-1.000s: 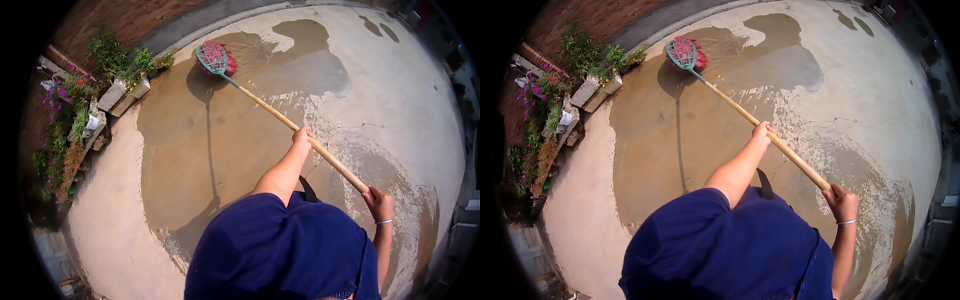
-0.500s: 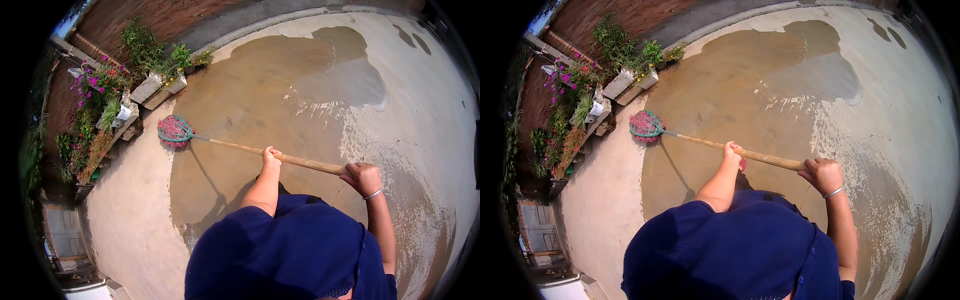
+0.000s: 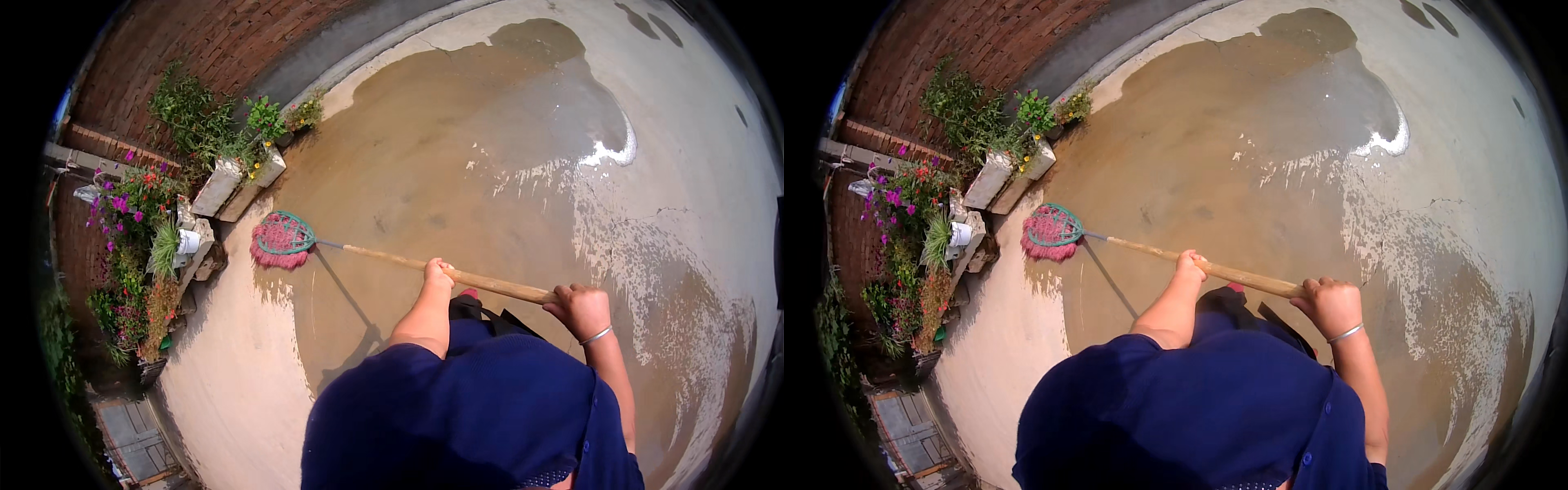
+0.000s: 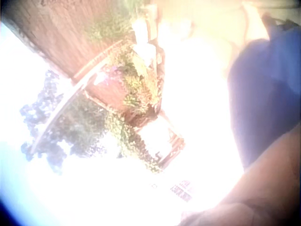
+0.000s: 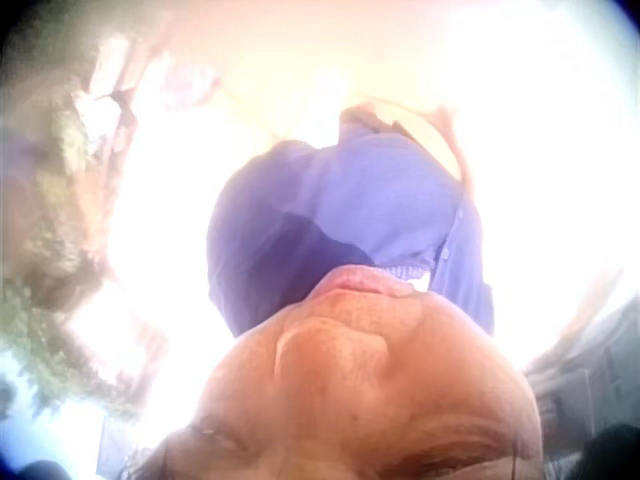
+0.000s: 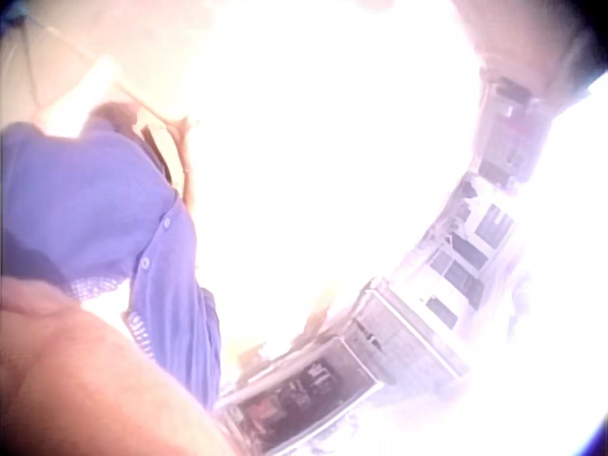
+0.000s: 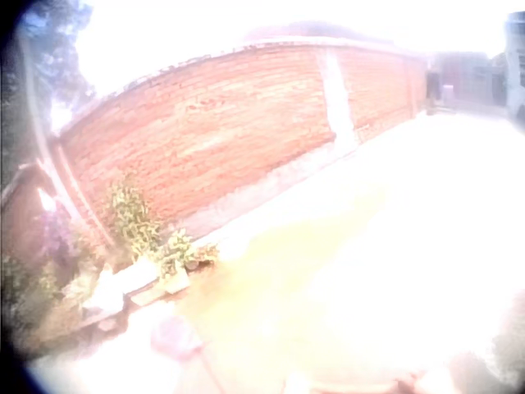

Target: The person mops a wet concrete courtyard using a pink string mop with a wooden handle. They push water across the surface in sweeping motions, moving from the center toward the edges and along the brick wall.

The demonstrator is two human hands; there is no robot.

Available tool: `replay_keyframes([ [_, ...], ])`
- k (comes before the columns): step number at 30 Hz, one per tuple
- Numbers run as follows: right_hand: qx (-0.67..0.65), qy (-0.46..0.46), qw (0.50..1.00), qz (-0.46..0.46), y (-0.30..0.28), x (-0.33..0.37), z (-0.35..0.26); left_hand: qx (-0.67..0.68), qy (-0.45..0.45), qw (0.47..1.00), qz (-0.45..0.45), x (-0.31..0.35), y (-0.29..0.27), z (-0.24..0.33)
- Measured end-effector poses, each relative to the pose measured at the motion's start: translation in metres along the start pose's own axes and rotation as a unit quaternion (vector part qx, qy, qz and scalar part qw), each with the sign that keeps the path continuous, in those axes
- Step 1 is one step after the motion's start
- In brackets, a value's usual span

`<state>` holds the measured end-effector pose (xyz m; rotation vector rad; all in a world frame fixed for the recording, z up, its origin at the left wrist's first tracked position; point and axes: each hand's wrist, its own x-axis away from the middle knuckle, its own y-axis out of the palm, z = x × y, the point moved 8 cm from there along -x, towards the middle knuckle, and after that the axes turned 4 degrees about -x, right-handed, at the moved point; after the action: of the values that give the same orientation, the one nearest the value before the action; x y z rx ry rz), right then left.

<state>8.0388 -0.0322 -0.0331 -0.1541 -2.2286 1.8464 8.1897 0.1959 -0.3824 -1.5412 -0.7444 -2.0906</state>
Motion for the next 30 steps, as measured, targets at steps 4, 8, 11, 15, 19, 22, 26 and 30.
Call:
replay_keyframes([
  [4,-0.017,0.127,0.991,0.039,0.006,0.033,0.032,-0.102,-0.038,0.994,-0.020,0.008,0.068,-0.045],
  [8,-0.027,0.244,0.967,0.072,0.019,0.077,0.037,-0.212,-0.057,0.975,-0.041,-0.001,0.107,-0.088],
  [11,-0.038,0.302,0.949,0.088,0.022,0.097,0.028,-0.290,-0.052,0.953,-0.078,-0.007,0.137,-0.109],
  [15,-0.058,0.350,0.922,0.154,0.012,0.116,0.032,-0.357,-0.076,0.917,-0.161,0.021,0.193,-0.149],
  [19,-0.083,0.352,0.913,0.186,0.001,0.146,0.061,-0.380,-0.044,0.899,-0.214,0.053,0.221,-0.188],
  [22,-0.092,0.349,0.911,0.199,-0.011,0.166,0.081,-0.374,-0.036,0.898,-0.230,0.080,0.230,-0.212],
  [26,-0.097,0.331,0.920,0.187,-0.026,0.192,0.118,-0.354,-0.021,0.907,-0.229,0.108,0.232,-0.240],
  [30,-0.105,0.292,0.936,0.165,-0.032,0.231,0.171,-0.298,-0.033,0.932,-0.202,0.126,0.204,-0.273],
])
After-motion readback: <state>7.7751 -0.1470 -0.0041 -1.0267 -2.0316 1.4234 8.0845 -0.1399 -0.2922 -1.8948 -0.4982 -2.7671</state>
